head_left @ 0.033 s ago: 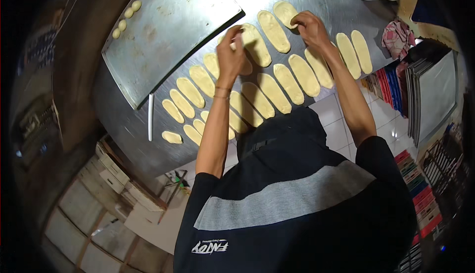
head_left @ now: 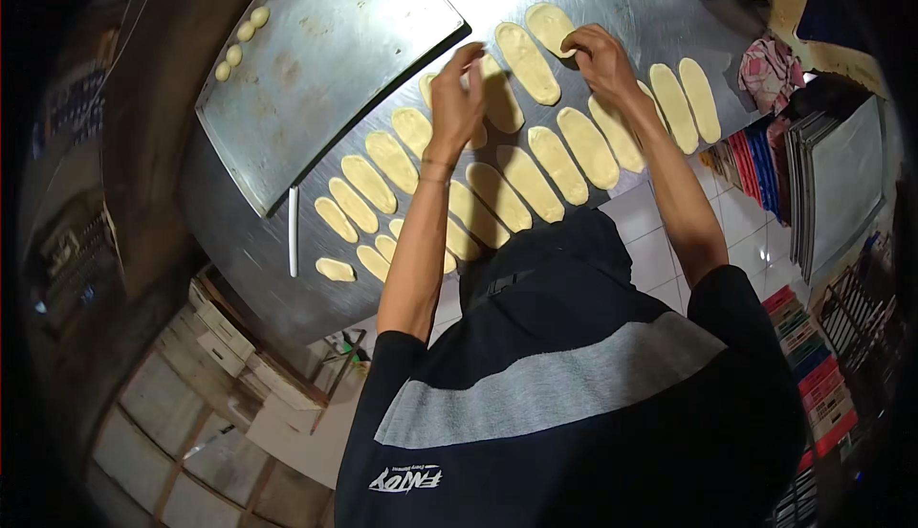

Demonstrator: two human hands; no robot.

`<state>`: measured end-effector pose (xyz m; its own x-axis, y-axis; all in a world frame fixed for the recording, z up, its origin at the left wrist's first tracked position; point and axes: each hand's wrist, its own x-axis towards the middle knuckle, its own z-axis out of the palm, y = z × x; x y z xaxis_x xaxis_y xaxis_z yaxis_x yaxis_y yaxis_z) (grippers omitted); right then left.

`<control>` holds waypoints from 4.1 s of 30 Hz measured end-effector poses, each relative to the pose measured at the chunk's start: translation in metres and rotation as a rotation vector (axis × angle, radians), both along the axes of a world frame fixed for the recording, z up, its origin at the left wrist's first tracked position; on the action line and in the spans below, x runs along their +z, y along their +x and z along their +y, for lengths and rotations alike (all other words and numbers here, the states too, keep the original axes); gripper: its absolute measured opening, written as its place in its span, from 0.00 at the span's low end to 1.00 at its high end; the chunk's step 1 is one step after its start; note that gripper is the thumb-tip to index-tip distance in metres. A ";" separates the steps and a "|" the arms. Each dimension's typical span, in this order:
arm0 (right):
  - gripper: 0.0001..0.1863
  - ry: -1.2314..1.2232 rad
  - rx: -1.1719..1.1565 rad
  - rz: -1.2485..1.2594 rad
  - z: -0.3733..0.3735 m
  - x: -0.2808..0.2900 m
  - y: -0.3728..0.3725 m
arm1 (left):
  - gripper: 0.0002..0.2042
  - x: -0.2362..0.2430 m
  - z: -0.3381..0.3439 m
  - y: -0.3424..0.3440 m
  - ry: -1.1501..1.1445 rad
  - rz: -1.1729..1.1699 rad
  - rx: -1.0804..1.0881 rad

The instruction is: Flattening, shaping, and filling dough pieces on a bakery table.

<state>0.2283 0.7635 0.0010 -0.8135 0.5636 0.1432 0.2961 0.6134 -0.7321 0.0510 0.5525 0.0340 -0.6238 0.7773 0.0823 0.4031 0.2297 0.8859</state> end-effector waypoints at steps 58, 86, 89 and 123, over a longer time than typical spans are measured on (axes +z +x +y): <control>0.24 -0.279 0.469 0.179 -0.313 0.143 -0.031 | 0.11 0.089 -0.279 0.070 0.217 -0.399 0.521; 0.14 -0.177 0.189 -0.045 0.095 0.032 0.020 | 0.14 0.039 0.070 0.095 -0.135 -0.504 0.274; 0.14 -0.169 0.245 -0.200 0.099 -0.007 0.032 | 0.13 0.015 0.103 0.085 -0.175 -0.451 0.234; 0.21 0.083 0.136 -0.224 0.020 0.002 0.118 | 0.26 -0.044 0.179 0.068 -0.375 0.300 -0.347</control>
<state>0.3467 0.7831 0.0030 -0.8976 0.4407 -0.0081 0.3559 0.7139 -0.6030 0.1185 0.7313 -0.0103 -0.3200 0.9417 -0.1041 0.7310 0.3153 0.6052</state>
